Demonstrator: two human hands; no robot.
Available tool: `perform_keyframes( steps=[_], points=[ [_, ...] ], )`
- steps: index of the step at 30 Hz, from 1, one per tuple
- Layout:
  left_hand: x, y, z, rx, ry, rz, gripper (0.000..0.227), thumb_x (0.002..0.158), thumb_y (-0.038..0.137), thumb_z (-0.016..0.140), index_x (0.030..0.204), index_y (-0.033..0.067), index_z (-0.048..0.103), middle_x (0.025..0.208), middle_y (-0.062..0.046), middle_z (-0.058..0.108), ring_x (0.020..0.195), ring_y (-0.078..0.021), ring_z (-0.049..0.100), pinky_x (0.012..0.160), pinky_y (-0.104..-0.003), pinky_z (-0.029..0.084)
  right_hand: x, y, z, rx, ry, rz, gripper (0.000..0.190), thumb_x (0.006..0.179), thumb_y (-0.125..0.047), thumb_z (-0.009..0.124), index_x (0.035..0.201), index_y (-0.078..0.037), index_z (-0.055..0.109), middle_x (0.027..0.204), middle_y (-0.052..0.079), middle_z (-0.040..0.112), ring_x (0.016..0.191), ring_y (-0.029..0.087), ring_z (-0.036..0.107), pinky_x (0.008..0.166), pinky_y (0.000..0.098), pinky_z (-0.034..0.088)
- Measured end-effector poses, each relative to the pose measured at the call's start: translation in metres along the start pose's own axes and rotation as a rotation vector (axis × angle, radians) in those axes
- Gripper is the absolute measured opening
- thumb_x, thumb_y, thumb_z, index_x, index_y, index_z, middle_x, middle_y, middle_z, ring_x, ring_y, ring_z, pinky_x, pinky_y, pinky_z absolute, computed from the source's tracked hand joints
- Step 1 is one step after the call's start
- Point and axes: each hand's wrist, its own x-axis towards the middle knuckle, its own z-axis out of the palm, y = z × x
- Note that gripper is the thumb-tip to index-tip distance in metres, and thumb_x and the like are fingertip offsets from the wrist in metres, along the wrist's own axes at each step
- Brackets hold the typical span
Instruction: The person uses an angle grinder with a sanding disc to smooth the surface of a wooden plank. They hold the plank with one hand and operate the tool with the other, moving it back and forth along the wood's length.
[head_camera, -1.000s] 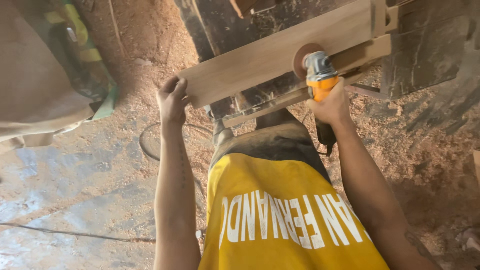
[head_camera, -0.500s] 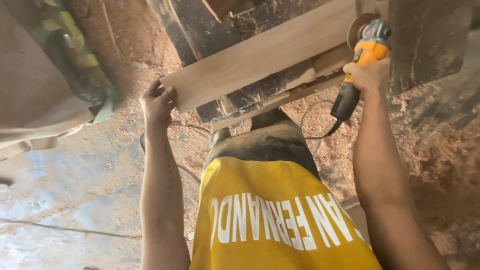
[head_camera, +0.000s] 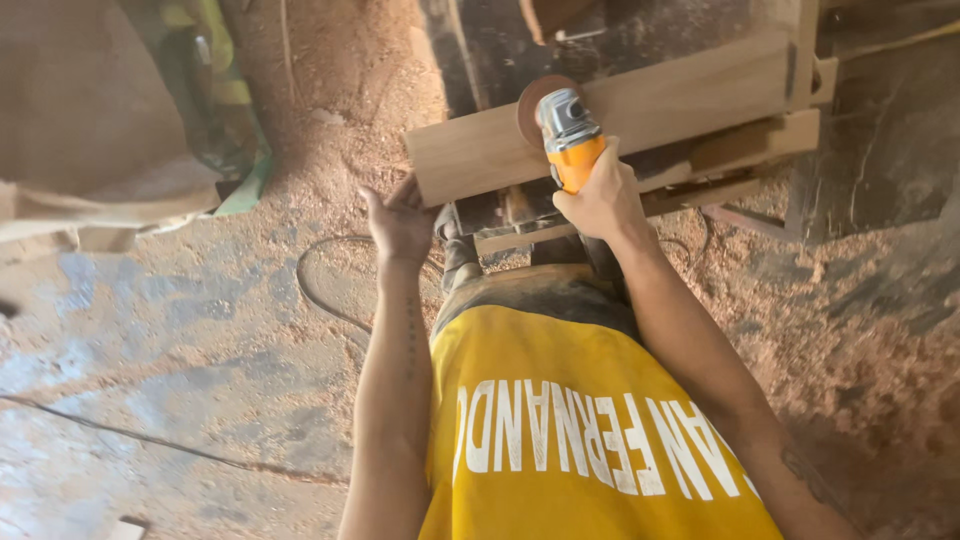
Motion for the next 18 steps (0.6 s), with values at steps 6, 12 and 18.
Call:
perform_keyframes(
  steps=[6, 12, 18],
  points=[
    [-0.004, -0.003, -0.021, -0.145, -0.094, -0.044, 0.108, 0.096, 0.075, 0.005, 0.153, -0.0124, 0.032, 0.161, -0.03, 0.032, 0.149, -0.0432, 0.03, 0.125, -0.055, 0.018, -0.003, -0.059, 0.04, -0.087, -0.086, -0.199, 0.072, 0.076, -0.02, 0.079, 0.127, 0.012, 0.038, 0.104, 0.034, 0.068, 0.099, 0.052, 0.067, 0.086, 0.0527, 0.055],
    [0.017, -0.009, -0.041, -0.038, -0.192, -0.012, 0.104, 0.098, 0.072, 0.006, 0.154, -0.0115, 0.032, 0.16, -0.031, 0.037, 0.149, -0.0446, 0.034, 0.126, -0.055, 0.022, 0.002, -0.097, 0.052, -0.128, -0.159, -0.233, 0.073, 0.076, -0.02, 0.079, 0.127, 0.011, 0.038, 0.102, 0.034, 0.068, 0.097, 0.051, 0.067, 0.086, 0.0517, 0.056],
    [0.011, -0.012, -0.043, -0.018, -0.262, 0.051, 0.09, 0.106, 0.061, 0.008, 0.156, -0.0112, 0.028, 0.16, -0.032, 0.036, 0.151, -0.0443, 0.033, 0.127, -0.055, 0.023, 0.003, -0.11, 0.064, -0.124, -0.165, -0.305, 0.085, 0.078, -0.023, 0.084, 0.134, 0.016, 0.034, 0.102, 0.035, 0.068, 0.095, 0.052, 0.068, 0.085, 0.0534, 0.055]
  ],
)
